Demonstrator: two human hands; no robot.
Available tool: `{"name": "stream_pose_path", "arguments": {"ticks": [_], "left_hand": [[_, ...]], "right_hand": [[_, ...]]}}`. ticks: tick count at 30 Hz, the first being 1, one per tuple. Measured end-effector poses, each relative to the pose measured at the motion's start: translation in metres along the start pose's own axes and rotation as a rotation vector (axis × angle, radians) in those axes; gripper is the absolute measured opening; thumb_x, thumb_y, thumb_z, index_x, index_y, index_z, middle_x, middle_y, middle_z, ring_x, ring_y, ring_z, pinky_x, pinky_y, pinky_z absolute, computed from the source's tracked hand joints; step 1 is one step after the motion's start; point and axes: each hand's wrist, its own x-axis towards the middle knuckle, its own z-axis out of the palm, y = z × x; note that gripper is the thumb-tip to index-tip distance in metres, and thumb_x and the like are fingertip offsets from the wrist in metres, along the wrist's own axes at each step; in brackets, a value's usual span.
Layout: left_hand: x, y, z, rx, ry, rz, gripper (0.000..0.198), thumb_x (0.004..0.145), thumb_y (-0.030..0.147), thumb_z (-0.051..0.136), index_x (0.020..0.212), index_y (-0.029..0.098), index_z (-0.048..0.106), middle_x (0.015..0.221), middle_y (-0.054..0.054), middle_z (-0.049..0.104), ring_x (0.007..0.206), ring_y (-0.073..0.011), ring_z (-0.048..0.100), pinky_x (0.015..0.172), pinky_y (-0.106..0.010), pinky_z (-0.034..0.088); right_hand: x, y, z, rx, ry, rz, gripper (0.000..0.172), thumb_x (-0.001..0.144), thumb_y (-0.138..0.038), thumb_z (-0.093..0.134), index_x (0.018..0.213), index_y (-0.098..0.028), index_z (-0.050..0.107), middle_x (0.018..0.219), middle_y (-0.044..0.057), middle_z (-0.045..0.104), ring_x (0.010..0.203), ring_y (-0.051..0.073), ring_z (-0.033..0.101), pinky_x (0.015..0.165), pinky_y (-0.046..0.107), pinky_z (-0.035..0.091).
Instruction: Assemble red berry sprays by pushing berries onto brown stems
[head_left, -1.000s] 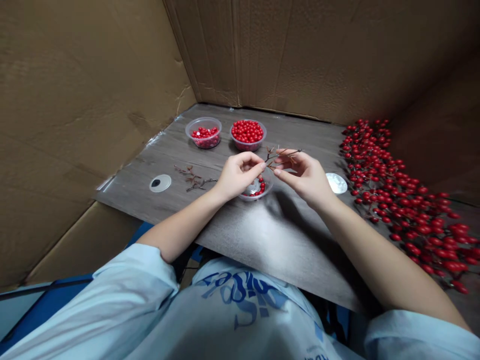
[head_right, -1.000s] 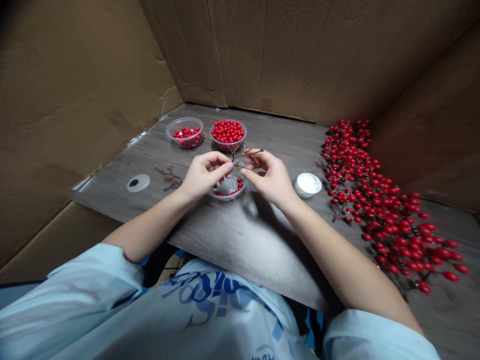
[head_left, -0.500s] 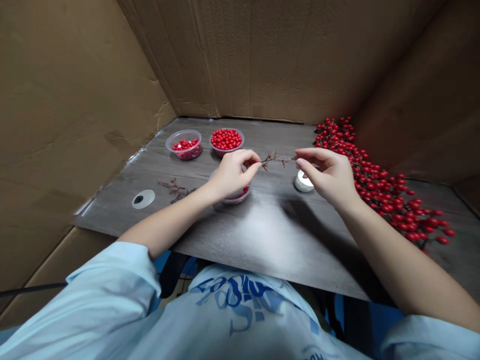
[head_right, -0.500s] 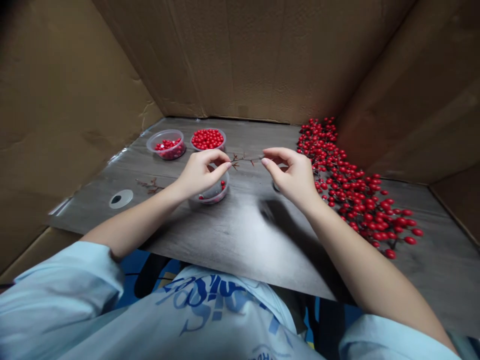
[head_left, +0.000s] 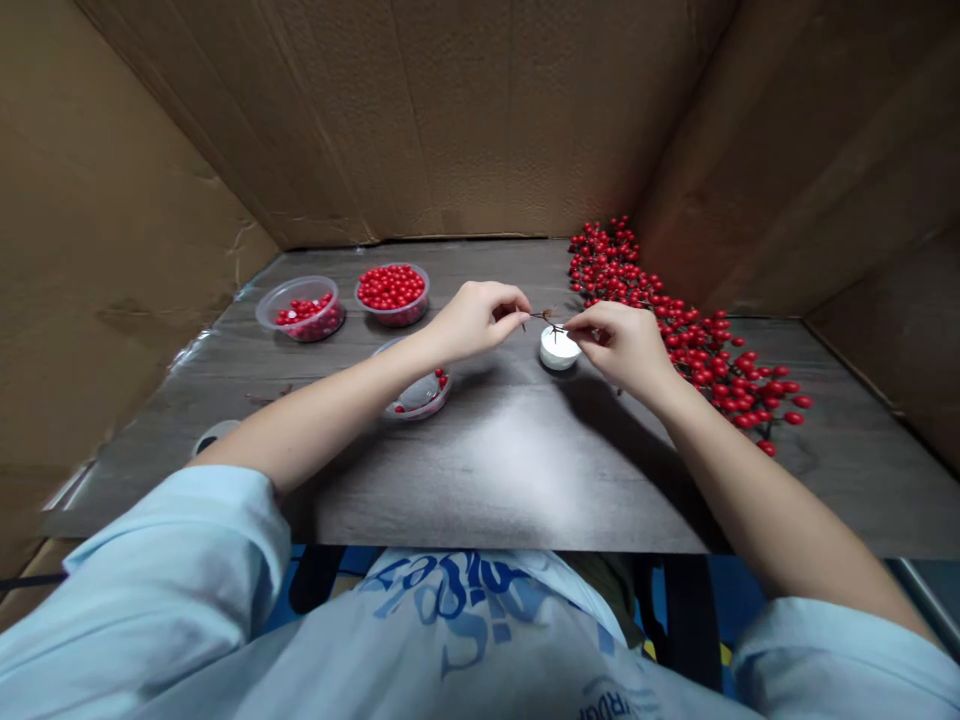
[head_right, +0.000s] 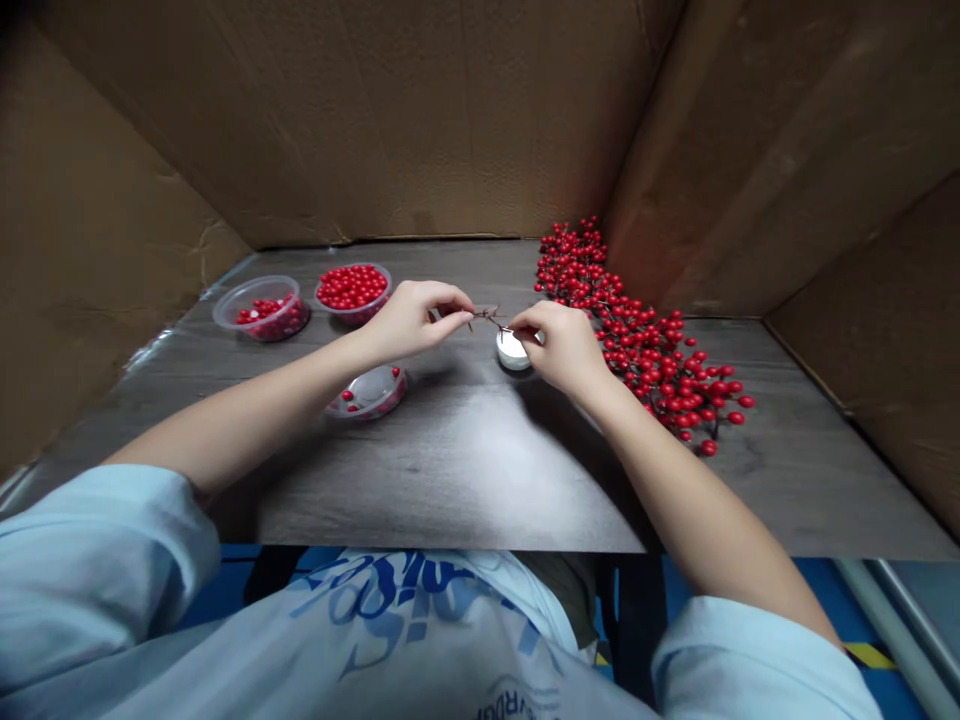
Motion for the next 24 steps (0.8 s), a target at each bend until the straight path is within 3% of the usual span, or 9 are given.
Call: {"name": "stream_pose_path", "arguments": {"ticks": [4, 11, 19, 24], "left_hand": [[0.019, -0.003, 0.012, 0.065, -0.042, 0.097, 0.015, 0.081, 0.019, 0.053, 0.084, 0.014, 0.067, 0.079, -0.004, 0.068, 0.072, -0.0107, 0.058, 0.068, -0.021, 0.04], [0.037, -0.007, 0.028, 0.204, -0.125, 0.14, 0.02, 0.081, 0.018, 0.05, 0.089, 0.014, 0.068, 0.084, -0.006, 0.068, 0.077, -0.0142, 0.059, 0.071, -0.024, 0.041], [0.04, -0.01, 0.03, 0.367, -0.224, 0.154, 0.029, 0.085, 0.023, 0.042, 0.096, 0.017, 0.068, 0.089, -0.007, 0.065, 0.08, -0.0164, 0.059, 0.066, -0.026, 0.04], [0.044, -0.007, 0.028, 0.434, -0.263, 0.134, 0.027, 0.085, 0.025, 0.044, 0.095, 0.018, 0.068, 0.09, -0.006, 0.065, 0.078, -0.0163, 0.059, 0.063, -0.025, 0.039]], "right_hand": [[-0.003, 0.012, 0.003, -0.15, -0.081, -0.045, 0.021, 0.077, -0.011, 0.052, 0.084, -0.014, 0.072, 0.085, 0.007, 0.069, 0.077, 0.017, 0.062, 0.068, 0.025, 0.043], [-0.003, 0.019, 0.007, -0.355, -0.225, -0.036, 0.027, 0.082, -0.014, 0.046, 0.092, -0.016, 0.071, 0.099, 0.007, 0.067, 0.085, 0.019, 0.062, 0.069, 0.026, 0.04], [0.002, 0.024, 0.005, -0.409, -0.18, 0.15, 0.026, 0.075, -0.014, 0.051, 0.092, -0.017, 0.07, 0.087, 0.007, 0.069, 0.079, 0.02, 0.061, 0.063, 0.027, 0.036], [0.006, 0.024, 0.007, -0.371, -0.191, 0.181, 0.026, 0.074, -0.015, 0.051, 0.094, -0.019, 0.068, 0.087, 0.006, 0.069, 0.077, 0.02, 0.061, 0.061, 0.026, 0.035]]}}
